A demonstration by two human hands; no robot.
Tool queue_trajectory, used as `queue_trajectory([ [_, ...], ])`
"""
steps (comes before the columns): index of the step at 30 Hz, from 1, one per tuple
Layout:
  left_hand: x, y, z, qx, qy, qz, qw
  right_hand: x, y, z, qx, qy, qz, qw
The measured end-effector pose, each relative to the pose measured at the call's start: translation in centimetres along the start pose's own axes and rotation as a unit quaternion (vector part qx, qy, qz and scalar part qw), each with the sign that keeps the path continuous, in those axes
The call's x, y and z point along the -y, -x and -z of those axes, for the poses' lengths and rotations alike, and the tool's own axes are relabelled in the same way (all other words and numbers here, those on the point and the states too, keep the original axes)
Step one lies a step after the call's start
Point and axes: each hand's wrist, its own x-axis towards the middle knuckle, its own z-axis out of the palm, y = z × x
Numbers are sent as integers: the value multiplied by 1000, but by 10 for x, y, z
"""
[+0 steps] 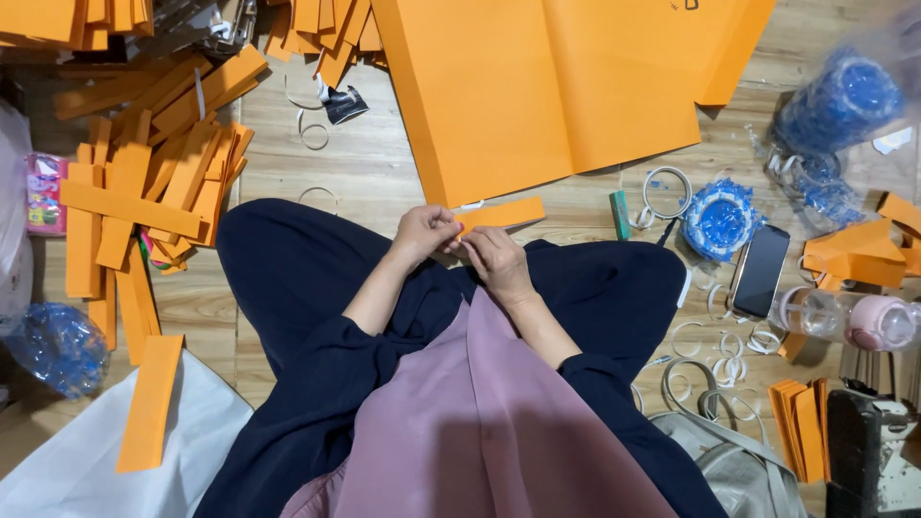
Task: A person sits on the floor and assembles orange folders by folding and sealing the bottom flaps.
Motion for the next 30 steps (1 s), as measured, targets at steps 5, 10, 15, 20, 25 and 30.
queue_trajectory([
  [5,0,0,1,6,-3,4,1000,6,-2,1,-4,46,32,998],
  [10,-2,2,1,12,-11,5,1000,9,-3,0,-11,89,60,994],
  [15,-9,6,2,13,-6,11,1000,4,2,-8,-21,144,92,985],
  [20,-9,8,2,12,0,25,1000,4,-1,-6,-23,138,110,984],
  [25,-13,11,3,11,-2,34,999,5,-1,-7,-22,149,125,981],
  [30,-4,5,4,3,15,38,999,1,1,-14,-60,198,160,965],
])
